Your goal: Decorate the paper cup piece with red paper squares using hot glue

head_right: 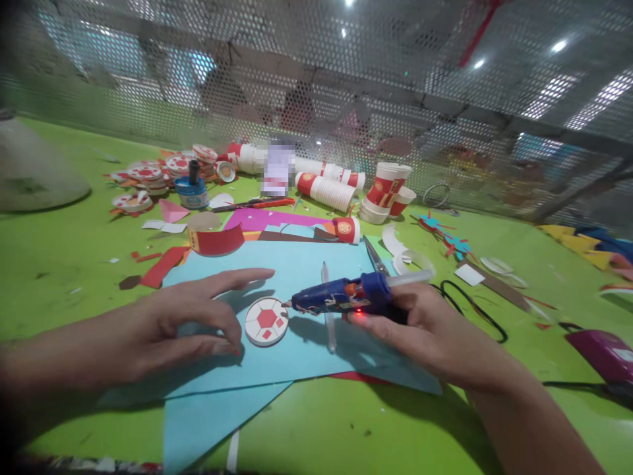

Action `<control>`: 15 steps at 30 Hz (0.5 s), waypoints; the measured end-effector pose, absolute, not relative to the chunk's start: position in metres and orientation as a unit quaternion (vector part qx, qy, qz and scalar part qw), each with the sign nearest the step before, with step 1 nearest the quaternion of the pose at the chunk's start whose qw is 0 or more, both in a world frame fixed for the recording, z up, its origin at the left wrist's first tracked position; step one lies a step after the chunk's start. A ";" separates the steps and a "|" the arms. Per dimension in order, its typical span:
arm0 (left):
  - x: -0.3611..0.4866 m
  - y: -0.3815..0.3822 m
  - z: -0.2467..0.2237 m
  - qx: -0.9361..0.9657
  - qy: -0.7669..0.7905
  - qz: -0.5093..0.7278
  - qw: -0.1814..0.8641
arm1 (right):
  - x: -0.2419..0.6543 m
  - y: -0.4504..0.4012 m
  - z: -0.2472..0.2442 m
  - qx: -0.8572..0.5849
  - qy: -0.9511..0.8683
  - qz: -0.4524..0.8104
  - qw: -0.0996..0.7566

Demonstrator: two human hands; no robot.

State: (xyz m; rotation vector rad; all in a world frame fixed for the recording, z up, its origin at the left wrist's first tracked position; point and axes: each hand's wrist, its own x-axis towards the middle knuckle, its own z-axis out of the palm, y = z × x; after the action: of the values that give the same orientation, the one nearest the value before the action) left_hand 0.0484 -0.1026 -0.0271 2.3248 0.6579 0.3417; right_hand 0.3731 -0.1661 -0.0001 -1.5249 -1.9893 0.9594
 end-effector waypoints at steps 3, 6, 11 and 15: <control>0.055 -0.115 -0.028 0.895 0.289 0.118 0.317 | 0.374 -0.168 -0.001 -0.563 -0.714 0.348 0.227; 0.066 -0.128 -0.031 0.907 0.299 0.096 0.280 | 0.372 -0.168 -0.001 -0.559 -0.720 0.345 0.224; 0.080 -0.135 -0.040 0.930 0.292 0.098 0.201 | 0.368 -0.169 0.002 -0.568 -0.722 0.331 0.217; 0.081 -0.130 -0.047 0.925 0.287 0.128 0.212 | 0.370 -0.171 -0.001 -0.579 -0.722 0.314 0.211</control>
State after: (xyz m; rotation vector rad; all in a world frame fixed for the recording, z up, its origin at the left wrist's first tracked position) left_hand 0.0806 -0.1303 -0.0470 2.5709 0.7985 0.3548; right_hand 0.3704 -0.1708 -0.0013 -1.6102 -2.0065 0.8718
